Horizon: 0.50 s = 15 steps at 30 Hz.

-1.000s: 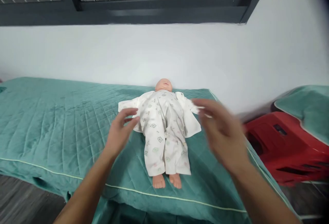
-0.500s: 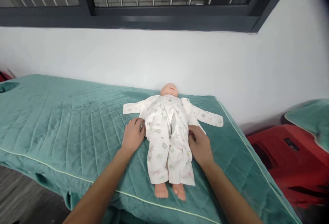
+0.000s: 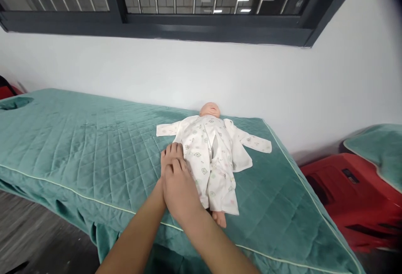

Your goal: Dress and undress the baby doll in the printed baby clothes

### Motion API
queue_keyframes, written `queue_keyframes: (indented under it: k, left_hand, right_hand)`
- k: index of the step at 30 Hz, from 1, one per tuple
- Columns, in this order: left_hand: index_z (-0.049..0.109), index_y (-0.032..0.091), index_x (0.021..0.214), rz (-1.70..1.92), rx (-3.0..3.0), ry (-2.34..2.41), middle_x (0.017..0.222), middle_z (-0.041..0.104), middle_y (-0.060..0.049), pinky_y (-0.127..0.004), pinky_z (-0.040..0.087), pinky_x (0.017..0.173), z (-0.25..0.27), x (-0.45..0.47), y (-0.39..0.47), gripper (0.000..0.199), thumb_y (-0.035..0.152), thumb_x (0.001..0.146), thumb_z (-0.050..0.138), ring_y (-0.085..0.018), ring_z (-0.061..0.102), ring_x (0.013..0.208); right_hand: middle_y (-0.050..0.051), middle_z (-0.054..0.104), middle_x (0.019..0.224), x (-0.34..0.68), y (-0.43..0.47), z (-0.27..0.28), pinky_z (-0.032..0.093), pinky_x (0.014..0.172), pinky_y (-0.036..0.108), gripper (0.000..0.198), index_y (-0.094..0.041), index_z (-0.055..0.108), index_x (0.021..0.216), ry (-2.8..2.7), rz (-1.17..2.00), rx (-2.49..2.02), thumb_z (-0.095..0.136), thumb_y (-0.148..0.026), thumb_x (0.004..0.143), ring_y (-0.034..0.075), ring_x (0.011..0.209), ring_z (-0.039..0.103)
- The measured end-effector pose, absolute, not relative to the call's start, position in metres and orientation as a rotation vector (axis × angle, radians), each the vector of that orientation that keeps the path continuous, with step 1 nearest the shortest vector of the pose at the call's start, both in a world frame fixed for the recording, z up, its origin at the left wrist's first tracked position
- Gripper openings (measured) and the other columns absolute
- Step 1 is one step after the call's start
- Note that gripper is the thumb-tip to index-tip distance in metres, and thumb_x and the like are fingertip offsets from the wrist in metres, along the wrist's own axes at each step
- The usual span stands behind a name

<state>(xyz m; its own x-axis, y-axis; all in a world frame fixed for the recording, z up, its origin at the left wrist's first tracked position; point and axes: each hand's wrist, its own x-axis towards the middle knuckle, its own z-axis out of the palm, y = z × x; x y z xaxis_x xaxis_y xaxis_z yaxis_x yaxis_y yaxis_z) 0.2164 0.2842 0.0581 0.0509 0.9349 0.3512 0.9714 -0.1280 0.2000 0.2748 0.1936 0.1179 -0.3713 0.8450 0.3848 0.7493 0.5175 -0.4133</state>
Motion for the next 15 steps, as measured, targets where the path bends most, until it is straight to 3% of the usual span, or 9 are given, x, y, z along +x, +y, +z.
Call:
queue_keyframes:
  k: [6,15]
  left_hand:
    - [0.058,0.019,0.122,-0.721,-2.240,-2.068,0.130,0.056,-0.015,-0.050,0.041,0.094,0.055,0.216,0.291,0.037,0.014,0.093,0.035,-0.031,0.049,0.117]
    - [0.056,0.016,0.122,-0.643,-2.228,-2.009,0.126,0.057,-0.015,-0.047,0.042,0.092,0.065,0.215,0.281,0.035,0.016,0.095,0.032,-0.031,0.050,0.113]
  right_hand:
    - [0.011,0.058,0.104,0.274,0.178,0.111,0.048,0.091,0.044,0.020,-0.017,0.062,0.101,-2.350,0.113,-1.374,0.060,-0.011,0.081,0.028,0.106,0.051]
    - [0.017,0.057,0.109,0.260,0.141,0.123,0.051,0.084,0.045,0.024,-0.012,0.062,0.106,-2.415,0.120,-1.408,0.055,-0.009,0.083,0.029,0.102,0.052]
